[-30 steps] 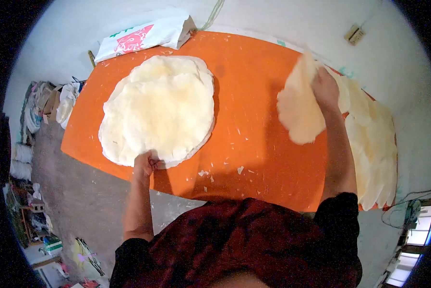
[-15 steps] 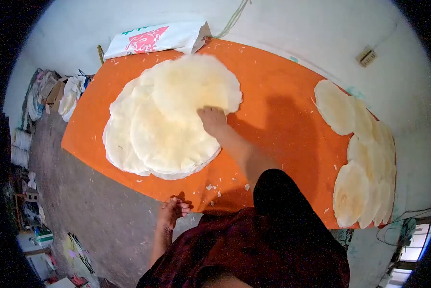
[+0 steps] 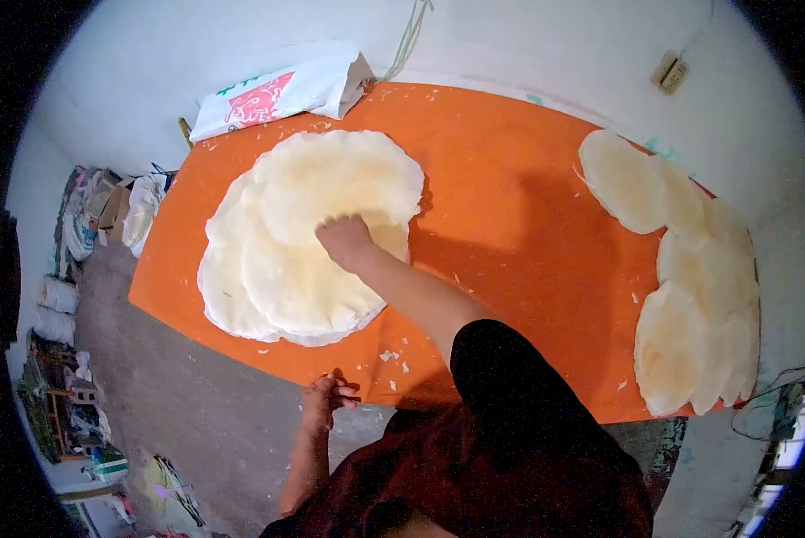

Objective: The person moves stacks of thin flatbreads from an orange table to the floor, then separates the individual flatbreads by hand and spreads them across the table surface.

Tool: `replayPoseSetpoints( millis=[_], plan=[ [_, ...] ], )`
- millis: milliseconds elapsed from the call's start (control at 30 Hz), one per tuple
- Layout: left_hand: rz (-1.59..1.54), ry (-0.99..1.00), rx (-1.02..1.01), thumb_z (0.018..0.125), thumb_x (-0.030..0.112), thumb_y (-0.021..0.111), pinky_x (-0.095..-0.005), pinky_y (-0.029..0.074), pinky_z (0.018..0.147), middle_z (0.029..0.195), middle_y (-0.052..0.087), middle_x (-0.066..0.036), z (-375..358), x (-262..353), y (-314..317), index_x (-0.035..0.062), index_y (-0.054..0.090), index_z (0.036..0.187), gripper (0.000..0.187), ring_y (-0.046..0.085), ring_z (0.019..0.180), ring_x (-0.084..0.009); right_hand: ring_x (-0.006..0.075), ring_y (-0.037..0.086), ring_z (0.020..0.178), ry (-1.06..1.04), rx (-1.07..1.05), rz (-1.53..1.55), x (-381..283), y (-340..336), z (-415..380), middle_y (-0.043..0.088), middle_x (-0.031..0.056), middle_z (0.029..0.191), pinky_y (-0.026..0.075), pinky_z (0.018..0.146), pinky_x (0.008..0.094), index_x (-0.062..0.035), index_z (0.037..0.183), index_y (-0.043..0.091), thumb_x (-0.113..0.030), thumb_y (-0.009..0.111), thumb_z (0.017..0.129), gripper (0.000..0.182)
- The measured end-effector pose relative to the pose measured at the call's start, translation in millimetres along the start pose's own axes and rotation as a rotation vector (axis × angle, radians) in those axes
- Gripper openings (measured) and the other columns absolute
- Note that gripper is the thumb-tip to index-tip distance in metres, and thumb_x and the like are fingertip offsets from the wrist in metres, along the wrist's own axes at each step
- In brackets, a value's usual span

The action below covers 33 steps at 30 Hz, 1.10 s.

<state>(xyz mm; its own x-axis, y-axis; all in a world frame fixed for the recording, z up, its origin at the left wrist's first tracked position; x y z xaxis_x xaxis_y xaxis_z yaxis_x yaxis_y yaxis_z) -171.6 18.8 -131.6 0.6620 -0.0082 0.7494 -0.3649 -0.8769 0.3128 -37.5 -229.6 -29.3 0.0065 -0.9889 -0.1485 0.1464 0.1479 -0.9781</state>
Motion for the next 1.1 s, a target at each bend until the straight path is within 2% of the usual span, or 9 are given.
replayPoseSetpoints(
  millis=[67,200,400,567,700,767,833,933,1100],
  plan=[
    [0.004,-0.013,0.043,0.087,0.02,0.045,-0.0328,0.052,0.046,0.069,0.061,-0.019,-0.9,-1.5,1.0,-0.0031,0.05,0.081,0.025,0.06,0.05,-0.0265,0.0281,0.054,0.091,-0.006,-0.13,0.109,4.5,53.7,-15.7,0.056,0.0114,0.095,0.043,0.076,0.0414,-0.0054,0.095,0.054,-0.008,0.046,0.075,0.021],
    [-0.002,0.017,0.044,0.087,0.019,0.045,-0.0313,0.051,0.044,0.069,0.061,-0.019,0.4,-2.6,3.5,-0.0037,0.051,0.083,0.024,0.06,0.05,-0.0252,0.0281,0.052,0.094,0.013,0.153,0.233,-3.5,60.0,-32.7,0.054,0.0112,0.096,0.042,0.08,0.0401,-0.0058,0.098,0.051,-0.007,0.044,0.076,0.023],
    [0.139,0.018,0.112,0.085,0.028,0.046,-0.0288,0.049,0.043,0.068,0.061,-0.016,2.6,-7.4,3.7,-0.0002,0.053,0.089,0.029,0.059,0.05,-0.0221,0.0304,0.049,0.102,0.07,0.057,0.46,-5.4,-21.9,-56.7,0.051,0.0121,0.112,0.041,0.084,0.0374,-0.0071,0.108,0.048,-0.013,0.045,0.081,0.028],
    [0.157,0.158,0.292,0.084,0.027,0.05,-0.0241,0.043,0.04,0.06,0.055,-0.008,-4.4,-14.1,12.7,0.0048,0.053,0.081,0.023,0.052,0.045,-0.0156,0.0311,0.048,0.102,0.35,0.265,0.423,115.7,-31.1,-206.5,0.051,0.0153,0.108,0.041,0.083,0.0398,-0.0048,0.112,0.046,-0.019,0.051,0.08,0.035],
    [0.304,0.181,0.39,0.083,0.025,0.051,-0.0216,0.034,0.037,0.056,0.05,-0.003,-2.5,-22.7,10.1,0.0063,0.053,0.083,0.018,0.045,0.043,-0.0113,0.0271,0.049,0.105,0.925,0.465,-0.115,247.9,16.1,-464.7,0.05,0.0136,0.116,0.041,0.087,0.04,-0.0053,0.118,0.044,-0.029,0.054,0.08,0.046],
    [0.323,0.142,0.418,0.083,0.024,0.051,-0.0215,0.029,0.036,0.055,0.047,-0.001,-1.5,-21.1,15.9,0.0065,0.053,0.083,0.017,0.04,0.042,-0.0098,0.031,0.043,0.112,1.318,0.358,-0.221,249.7,-33.9,-565.7,0.048,0.0147,0.116,0.037,0.091,0.0443,-0.0071,0.118,0.044,-0.031,0.059,0.074,0.053],
    [0.403,0.198,0.459,0.083,0.023,0.051,-0.0219,0.028,0.036,0.055,0.046,-0.001,0.3,-18.9,22.6,0.0058,0.053,0.082,0.017,0.038,0.042,-0.0095,0.0324,0.04,0.113,1.673,0.01,-0.092,237.2,-57.0,-625.3,0.042,0.015,0.12,0.04,0.085,0.0488,-0.0143,0.12,0.041,-0.039,0.056,0.075,0.054],
    [0.479,0.298,0.499,0.083,0.022,0.051,-0.0227,0.026,0.037,0.057,0.045,0.0,2.7,-23.6,27.4,0.0043,0.052,0.08,0.018,0.036,0.042,-0.0092,0.0363,0.041,0.11,1.601,-0.025,-0.107,239.7,-58.5,-647.4,0.042,0.0163,0.119,0.039,0.085,0.0513,-0.015,0.12,0.041,-0.032,0.054,0.077,0.049],
    [0.549,0.446,0.473,0.082,0.02,0.05,-0.0246,0.026,0.037,0.058,0.043,0.0,1.1,-24.1,30.1,0.003,0.052,0.074,0.019,0.035,0.044,-0.0087,0.0327,0.052,0.097,1.362,-0.117,-0.419,248.8,-41.5,-652.6,0.051,0.0152,0.108,0.049,0.065,0.0437,-0.0092,0.115,0.044,-0.02,0.048,0.079,0.037]
  ],
)
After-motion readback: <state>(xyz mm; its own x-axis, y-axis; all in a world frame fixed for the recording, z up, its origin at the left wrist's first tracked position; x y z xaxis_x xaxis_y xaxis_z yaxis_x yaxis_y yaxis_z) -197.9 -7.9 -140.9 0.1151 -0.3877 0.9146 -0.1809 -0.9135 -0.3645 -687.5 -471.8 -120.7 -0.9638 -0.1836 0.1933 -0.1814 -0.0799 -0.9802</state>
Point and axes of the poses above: each hand's wrist, its own z-axis towards the middle knuckle, its own y-axis out of the palm, x = y × z, the point moved 4 cm from there along z, towards the middle knuckle
